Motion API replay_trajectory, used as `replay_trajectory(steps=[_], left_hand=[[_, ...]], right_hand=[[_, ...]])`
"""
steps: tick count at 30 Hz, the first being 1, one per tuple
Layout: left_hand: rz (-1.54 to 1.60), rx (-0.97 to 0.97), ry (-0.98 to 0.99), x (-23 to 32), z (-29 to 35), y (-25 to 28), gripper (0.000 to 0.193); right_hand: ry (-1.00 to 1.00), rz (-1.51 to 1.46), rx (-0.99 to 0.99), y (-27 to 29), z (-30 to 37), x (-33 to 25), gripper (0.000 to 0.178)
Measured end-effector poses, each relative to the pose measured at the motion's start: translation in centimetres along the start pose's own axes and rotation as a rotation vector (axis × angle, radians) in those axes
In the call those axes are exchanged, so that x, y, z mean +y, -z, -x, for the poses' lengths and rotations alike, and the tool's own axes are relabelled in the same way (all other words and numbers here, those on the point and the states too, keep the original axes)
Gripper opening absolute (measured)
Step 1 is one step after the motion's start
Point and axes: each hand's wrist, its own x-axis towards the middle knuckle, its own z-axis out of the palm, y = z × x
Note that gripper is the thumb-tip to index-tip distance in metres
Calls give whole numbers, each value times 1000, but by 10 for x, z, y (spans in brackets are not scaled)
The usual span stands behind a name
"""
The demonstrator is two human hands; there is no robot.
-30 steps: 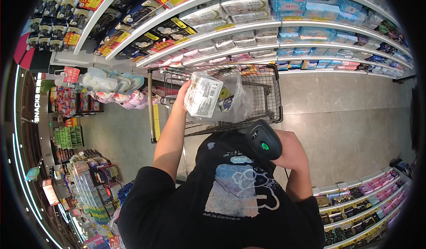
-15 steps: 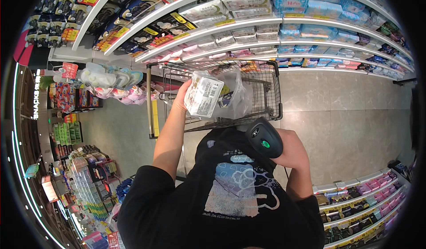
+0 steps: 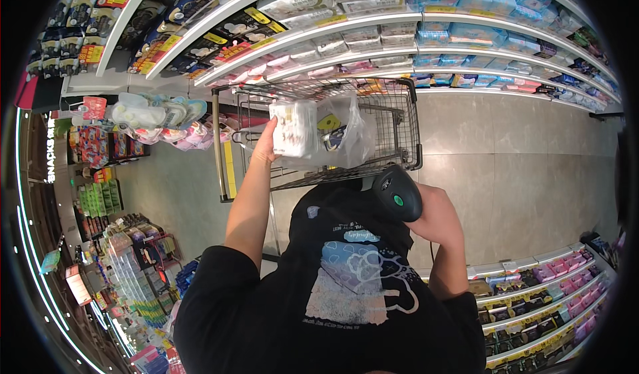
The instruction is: Selecting personal care items from shelves, scanning them with a handheld scanner, and placing them into a shopping cart.
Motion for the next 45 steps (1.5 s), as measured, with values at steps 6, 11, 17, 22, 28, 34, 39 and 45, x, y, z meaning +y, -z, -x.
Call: replay_trajectory(steps=[6, 11, 17, 22, 28, 34, 39, 45], left_hand=[[-1380, 225, -639, -7, -15, -28, 82], [-1768, 43, -561, -40, -48, -9, 74], [-1873, 130, 99, -103, -76, 22, 67], [-1680, -105, 91, -144, -74, 43, 48], [-1261, -281, -16, -166, -62, 22, 52], [-1002, -506, -2, -150, -54, -34, 57], [-1045, -438, -215, -154, -58, -43, 65], [-1210, -303, -275, -143, -55, -73, 66]], right_hand=[[-116, 13, -1, -2, -6, -4, 31], [-157, 119, 29, -13, -11, -16, 26], [-262, 151, 5, -27, -16, -46, 27], [-300, 214, -17, -42, -34, -63, 27], [-332, 274, -46, -68, -55, -82, 26], [-353, 313, -115, -69, -62, -84, 27], [-266, 356, -113, -59, -77, -86, 27], [-188, 303, -173, -28, -68, -59, 30]])
